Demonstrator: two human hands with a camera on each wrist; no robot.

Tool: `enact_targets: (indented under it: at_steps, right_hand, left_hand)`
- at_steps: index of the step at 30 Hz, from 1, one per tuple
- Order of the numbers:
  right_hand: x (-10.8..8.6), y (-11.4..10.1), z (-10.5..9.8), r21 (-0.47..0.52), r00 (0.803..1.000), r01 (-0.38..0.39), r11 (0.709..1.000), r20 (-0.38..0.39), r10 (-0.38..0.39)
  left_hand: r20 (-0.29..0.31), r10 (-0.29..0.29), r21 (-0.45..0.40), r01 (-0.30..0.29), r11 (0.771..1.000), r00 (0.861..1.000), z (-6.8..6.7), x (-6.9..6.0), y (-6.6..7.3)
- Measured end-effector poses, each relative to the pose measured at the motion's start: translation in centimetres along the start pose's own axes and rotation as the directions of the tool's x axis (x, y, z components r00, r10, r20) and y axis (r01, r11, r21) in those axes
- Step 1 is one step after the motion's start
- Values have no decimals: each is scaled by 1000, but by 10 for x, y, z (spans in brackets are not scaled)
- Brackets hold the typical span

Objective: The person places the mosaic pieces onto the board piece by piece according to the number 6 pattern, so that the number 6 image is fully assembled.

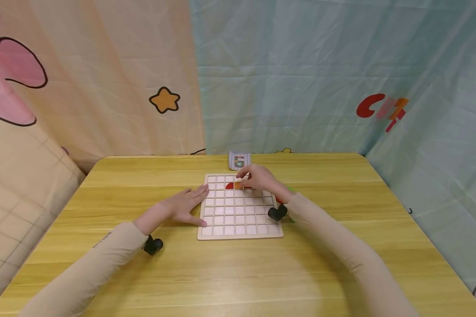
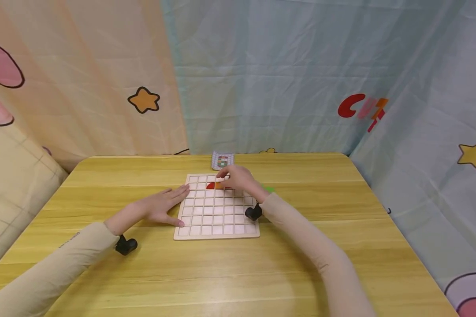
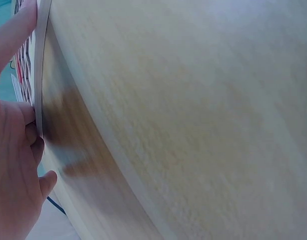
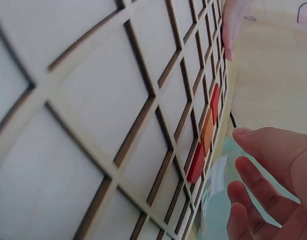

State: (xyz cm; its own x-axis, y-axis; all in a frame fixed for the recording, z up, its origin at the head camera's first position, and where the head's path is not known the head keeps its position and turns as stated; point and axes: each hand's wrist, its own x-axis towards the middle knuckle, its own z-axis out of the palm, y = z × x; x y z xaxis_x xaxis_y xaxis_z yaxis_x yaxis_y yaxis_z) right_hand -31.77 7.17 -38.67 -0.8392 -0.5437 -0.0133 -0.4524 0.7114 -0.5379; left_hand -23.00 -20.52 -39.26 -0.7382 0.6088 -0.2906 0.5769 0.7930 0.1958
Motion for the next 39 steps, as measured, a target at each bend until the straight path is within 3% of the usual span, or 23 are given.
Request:
enact_targets:
  at_steps: [15, 27, 31, 39]
  right_hand:
    - [-26, 22, -28, 11, 997, 16, 1000, -71, -15]
    - [-51, 53, -40, 40, 995, -34, 999, -92, 38]
    - [-59, 65, -42, 21, 995, -1, 1000, -103, 3]
    - [-76, 85, -46, 41, 998, 45, 998, -55, -43]
  left_hand:
    - [18, -8, 25, 7, 1000, 1000, 2, 2, -2]
    - [17, -11, 27, 10, 1000, 1000, 4, 4, -4]
    - [13, -7, 23, 7, 1000, 1000, 4, 5, -4]
    - [18, -8, 26, 8, 1000, 1000, 3, 4, -4]
